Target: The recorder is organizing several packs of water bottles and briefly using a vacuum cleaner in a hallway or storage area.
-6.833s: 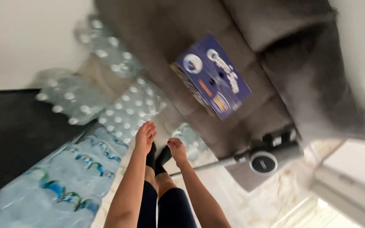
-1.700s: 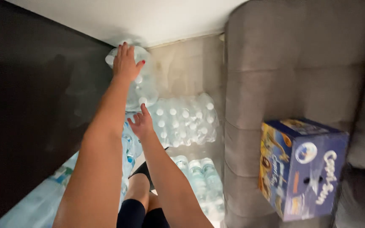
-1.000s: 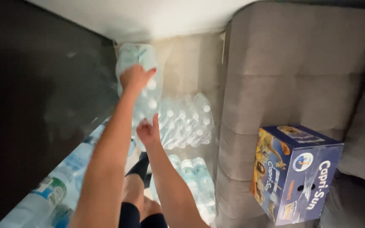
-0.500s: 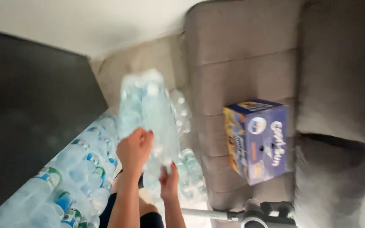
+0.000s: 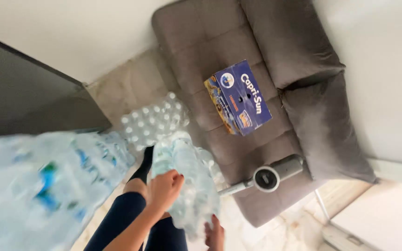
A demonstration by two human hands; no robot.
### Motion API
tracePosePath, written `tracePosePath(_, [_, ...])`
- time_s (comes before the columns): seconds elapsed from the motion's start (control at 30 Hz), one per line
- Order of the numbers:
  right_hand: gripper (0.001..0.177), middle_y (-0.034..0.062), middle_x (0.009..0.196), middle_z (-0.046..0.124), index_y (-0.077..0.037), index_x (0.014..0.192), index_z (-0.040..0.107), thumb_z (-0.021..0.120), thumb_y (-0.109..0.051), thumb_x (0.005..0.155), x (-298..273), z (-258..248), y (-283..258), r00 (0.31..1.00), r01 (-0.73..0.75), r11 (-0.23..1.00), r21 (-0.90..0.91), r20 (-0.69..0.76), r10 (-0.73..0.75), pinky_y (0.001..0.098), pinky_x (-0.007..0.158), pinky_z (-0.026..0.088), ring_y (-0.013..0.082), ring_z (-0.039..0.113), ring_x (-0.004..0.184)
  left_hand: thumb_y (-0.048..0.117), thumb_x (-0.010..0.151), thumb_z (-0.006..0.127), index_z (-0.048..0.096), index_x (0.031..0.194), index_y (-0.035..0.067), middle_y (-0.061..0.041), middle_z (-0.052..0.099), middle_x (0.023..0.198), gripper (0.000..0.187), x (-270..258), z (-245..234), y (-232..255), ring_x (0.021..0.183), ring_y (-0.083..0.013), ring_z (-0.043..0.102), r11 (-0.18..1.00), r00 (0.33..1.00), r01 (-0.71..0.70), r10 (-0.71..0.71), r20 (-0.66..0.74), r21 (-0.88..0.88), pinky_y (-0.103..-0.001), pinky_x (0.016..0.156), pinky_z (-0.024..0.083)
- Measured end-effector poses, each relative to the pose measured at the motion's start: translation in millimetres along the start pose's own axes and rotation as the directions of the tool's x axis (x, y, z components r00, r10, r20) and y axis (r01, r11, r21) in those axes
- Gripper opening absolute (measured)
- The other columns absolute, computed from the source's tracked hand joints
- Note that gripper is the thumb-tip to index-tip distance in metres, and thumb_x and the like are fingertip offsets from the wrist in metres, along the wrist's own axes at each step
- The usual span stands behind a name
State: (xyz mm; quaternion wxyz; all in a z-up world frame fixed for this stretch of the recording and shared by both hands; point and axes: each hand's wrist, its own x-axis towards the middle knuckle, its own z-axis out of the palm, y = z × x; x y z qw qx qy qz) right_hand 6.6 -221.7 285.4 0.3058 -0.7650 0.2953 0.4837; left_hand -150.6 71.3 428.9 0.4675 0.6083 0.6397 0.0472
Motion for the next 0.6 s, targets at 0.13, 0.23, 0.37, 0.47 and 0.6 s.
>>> tracePosePath(0.13, [0.057, 0.0116, 0.066, 0.066, 0.002, 0.098, 0.071, 0.077, -0.050, 0.077, -52, -74, 34, 0.982, 0.175, 0.985, -0.002, -0.072, -0.175, 0.0306, 0.041, 0.024, 0.0120, 0.034, 0.044, 0.039, 0.088, 0.062, 0.071, 0.076, 0.013, -0.008, 0.070, 0.060, 0.030, -96, -29, 5, 0.063, -0.0330, 0.070, 0.999, 0.995, -0.004, 0.000, 0.096, 0.037, -0.046, 0.057, 0.051])
tracePosePath(0.23, [0.058, 0.0105, 0.066, 0.068, 0.004, 0.092, 0.073, 0.079, -0.051, 0.076, -133, -100, 41, 0.946, 0.301, 0.953, -0.028, -0.122, -0.302, 0.0310, 0.042, 0.028, 0.0117, 0.040, 0.045, 0.039, 0.090, 0.058, 0.071, 0.075, 0.014, -0.005, 0.069, 0.056, 0.032, -154, -40, -10, 0.057, -0.0258, 0.072, 0.992, 0.968, 0.110, -0.120, 0.219, 0.059, -0.041, 0.058, 0.054])
tracePosePath(0.37, [0.063, 0.0059, 0.060, 0.056, 0.008, 0.077, 0.071, 0.080, -0.054, 0.075, -208, -113, 73, 0.892, 0.411, 0.903, -0.124, -0.150, -0.427, 0.0327, 0.042, 0.028, 0.0121, 0.039, 0.045, 0.038, 0.092, 0.055, 0.069, 0.077, 0.014, -0.003, 0.070, 0.054, 0.032, -209, -53, -53, 0.055, -0.0213, 0.073, 0.993, 0.938, 0.106, -0.118, 0.325, 0.055, -0.038, 0.059, 0.055])
tracePosePath(0.47, [0.062, 0.0035, 0.055, 0.051, 0.005, 0.068, 0.066, 0.081, -0.055, 0.073, -241, -117, 117, 0.865, 0.423, 0.887, -0.186, -0.208, -0.456, 0.0331, 0.042, 0.028, 0.0123, 0.038, 0.045, 0.038, 0.093, 0.055, 0.068, 0.079, 0.014, -0.003, 0.071, 0.054, 0.031, -239, -65, -96, 0.056, -0.0215, 0.073, 0.997, 0.931, 0.042, -0.061, 0.360, 0.060, -0.039, 0.060, 0.055])
tracePosePath(0.6, [0.062, -0.0005, 0.053, 0.041, -0.003, 0.059, 0.050, 0.084, -0.052, 0.075, -265, -113, 218, 0.819, 0.463, 0.867, -0.183, -0.286, -0.498, 0.0334, 0.043, 0.024, 0.0127, 0.034, 0.047, 0.039, 0.095, 0.056, 0.066, 0.079, 0.012, -0.004, 0.071, 0.056, 0.033, -286, -112, -151, 0.055, -0.0237, 0.072, 0.999, 0.924, -0.031, 0.036, 0.380, -0.018, -0.040, 0.059, 0.054])
